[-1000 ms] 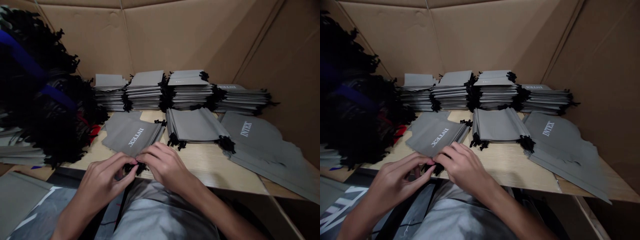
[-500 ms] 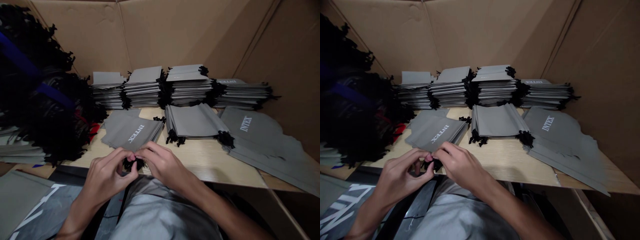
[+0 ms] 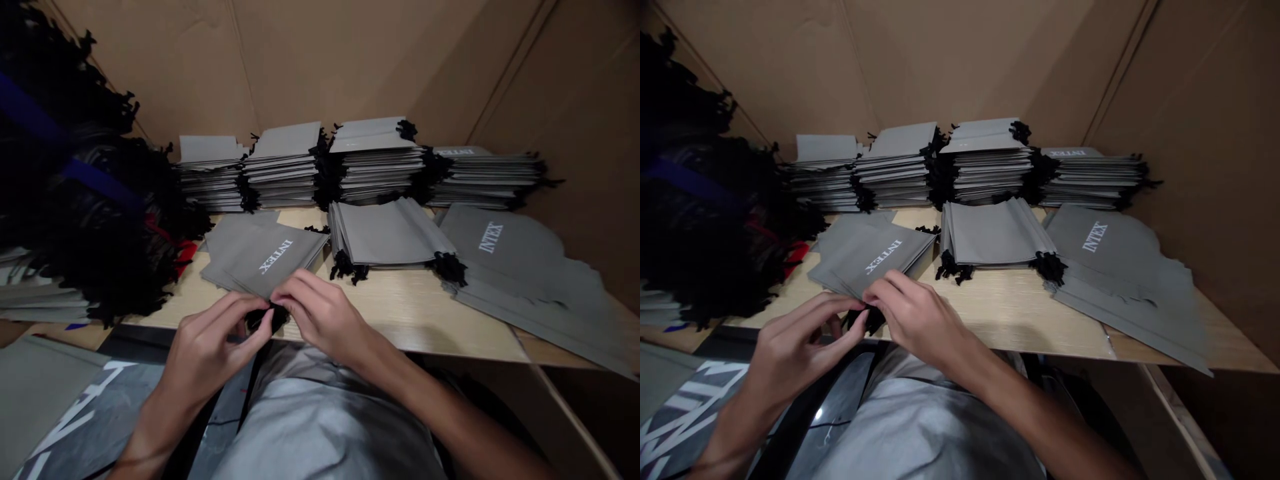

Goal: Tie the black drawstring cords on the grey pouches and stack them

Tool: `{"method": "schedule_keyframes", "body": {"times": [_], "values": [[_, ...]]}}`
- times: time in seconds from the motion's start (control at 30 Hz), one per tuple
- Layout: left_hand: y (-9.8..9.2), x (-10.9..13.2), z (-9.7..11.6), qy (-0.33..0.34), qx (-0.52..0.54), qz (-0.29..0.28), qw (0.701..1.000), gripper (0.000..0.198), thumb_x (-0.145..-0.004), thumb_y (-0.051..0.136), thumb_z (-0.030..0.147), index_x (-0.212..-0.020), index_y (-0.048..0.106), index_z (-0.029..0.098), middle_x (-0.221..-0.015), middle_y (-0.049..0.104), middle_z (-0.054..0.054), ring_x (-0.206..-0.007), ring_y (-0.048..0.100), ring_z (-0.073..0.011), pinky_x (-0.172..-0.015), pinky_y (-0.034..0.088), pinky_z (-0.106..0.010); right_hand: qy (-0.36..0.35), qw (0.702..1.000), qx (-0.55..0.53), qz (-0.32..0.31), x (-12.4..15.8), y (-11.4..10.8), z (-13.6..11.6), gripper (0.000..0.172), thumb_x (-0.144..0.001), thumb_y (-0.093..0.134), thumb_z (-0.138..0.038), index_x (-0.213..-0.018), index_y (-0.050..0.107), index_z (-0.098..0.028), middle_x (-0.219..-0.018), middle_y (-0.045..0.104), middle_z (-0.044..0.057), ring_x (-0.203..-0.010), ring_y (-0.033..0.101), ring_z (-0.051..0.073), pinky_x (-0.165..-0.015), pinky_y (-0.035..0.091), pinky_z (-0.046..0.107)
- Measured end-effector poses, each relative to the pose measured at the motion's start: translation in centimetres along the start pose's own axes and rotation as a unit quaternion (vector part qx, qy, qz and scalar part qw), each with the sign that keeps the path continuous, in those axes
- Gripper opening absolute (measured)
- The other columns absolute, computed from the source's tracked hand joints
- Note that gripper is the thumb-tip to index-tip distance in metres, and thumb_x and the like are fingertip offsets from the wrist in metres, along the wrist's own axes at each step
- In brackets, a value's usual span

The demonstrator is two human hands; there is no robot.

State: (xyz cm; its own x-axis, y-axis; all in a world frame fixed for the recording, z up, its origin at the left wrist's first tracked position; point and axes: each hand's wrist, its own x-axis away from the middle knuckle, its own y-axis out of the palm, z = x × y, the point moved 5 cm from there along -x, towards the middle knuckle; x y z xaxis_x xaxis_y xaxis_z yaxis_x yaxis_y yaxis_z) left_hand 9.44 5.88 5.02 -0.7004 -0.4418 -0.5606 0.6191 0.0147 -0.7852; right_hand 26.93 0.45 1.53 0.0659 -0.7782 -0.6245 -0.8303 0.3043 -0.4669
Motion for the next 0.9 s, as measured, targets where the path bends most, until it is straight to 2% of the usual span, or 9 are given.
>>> {"method": "schedule_keyframes", "body": {"times": [0.2,0.3,0.37,0.4,0.53,0.67,0.9], "values": [[0.5,0.0,-0.2,-0.019,0.007,0.009,1.0,0.011,-0.098,0.074,0.013,-0.106,0.072,0.021,-0.087,0.072,0.004,-0.056,0.059,-0.0065,-0.058,0.047,-0.02,0.024,0.998,-0.058,0.01,0.0,0.1,0.1,0.017,-0.115,0.055,-0.015,-0.119,0.07,-0.022,-0.112,0.069,0.005,-0.1,0.072,0.018,-0.09,0.059,0.03],[0.7,-0.2,-1.0,-0.081,0.08,0.013,0.993,0.007,-0.094,0.073,0.015,-0.098,0.074,0.021,-0.082,0.071,0.004,-0.052,0.058,-0.0059,-0.051,0.045,-0.017,0.004,0.996,-0.091,0.023,-0.1,-0.2,-0.1,0.019,-0.114,0.055,-0.013,-0.123,0.07,-0.021,-0.121,0.07,0.007,-0.111,0.072,0.018,-0.1,0.06,0.031],[0.8,-0.3,-1.8,-0.152,0.149,0.014,0.977,0.001,-0.092,0.075,0.02,-0.091,0.075,0.02,-0.073,0.067,0.005,-0.048,0.055,-0.0066,-0.045,0.041,-0.016,-0.004,0.994,-0.094,0.047,-0.2,-0.5,-0.3,0.021,-0.11,0.059,-0.011,-0.125,0.07,-0.021,-0.126,0.069,0.009,-0.116,0.072,0.02,-0.102,0.06,0.032],[0.9,-0.2,-2.2,-0.19,0.185,0.015,0.964,0.004,-0.09,0.076,0.023,-0.088,0.075,0.02,-0.067,0.064,0.006,-0.046,0.053,-0.0072,-0.043,0.039,-0.016,0.0,0.994,-0.091,0.06,-0.2,-0.6,-0.3,0.02,-0.109,0.061,-0.01,-0.124,0.07,-0.021,-0.125,0.07,0.009,-0.114,0.072,0.019,-0.101,0.06,0.032],[1.1,0.0,-3.4,-0.297,0.297,0.016,0.907,0.017,-0.081,0.083,0.033,-0.085,0.076,0.018,-0.052,0.057,0.007,-0.041,0.051,-0.0096,-0.041,0.041,-0.018,0.054,0.989,-0.114,0.084,-0.4,-0.4,-0.2,0.012,-0.106,0.069,-0.016,-0.114,0.071,-0.024,-0.106,0.076,0.002,-0.096,0.074,0.017,-0.09,0.061,0.029],[1.5,0.4,-4.1,-0.331,0.35,0.009,0.877,0.021,-0.078,0.088,0.034,-0.086,0.077,0.018,-0.05,0.057,0.007,-0.039,0.049,-0.009,-0.04,0.038,-0.017,0.109,0.975,-0.171,0.093,-0.5,-0.1,-0.3,0.016,-0.101,0.077,-0.02,-0.115,0.07,-0.025,-0.103,0.08,-0.001,-0.09,0.076,0.015,-0.081,0.06,0.027],[2.4,1.5,-4.7,-0.353,0.401,0.006,0.845,0.026,-0.091,0.085,0.043,-0.097,0.079,0.018,-0.046,0.053,0.008,-0.04,0.041,-0.0074,-0.04,0.029,-0.016,0.136,0.962,-0.219,0.091,-0.5,0.1,-0.6,0.022,-0.096,0.084,-0.019,-0.114,0.073,-0.024,-0.104,0.082,-0.001,-0.091,0.077,0.015,-0.078,0.058,0.026]]}}
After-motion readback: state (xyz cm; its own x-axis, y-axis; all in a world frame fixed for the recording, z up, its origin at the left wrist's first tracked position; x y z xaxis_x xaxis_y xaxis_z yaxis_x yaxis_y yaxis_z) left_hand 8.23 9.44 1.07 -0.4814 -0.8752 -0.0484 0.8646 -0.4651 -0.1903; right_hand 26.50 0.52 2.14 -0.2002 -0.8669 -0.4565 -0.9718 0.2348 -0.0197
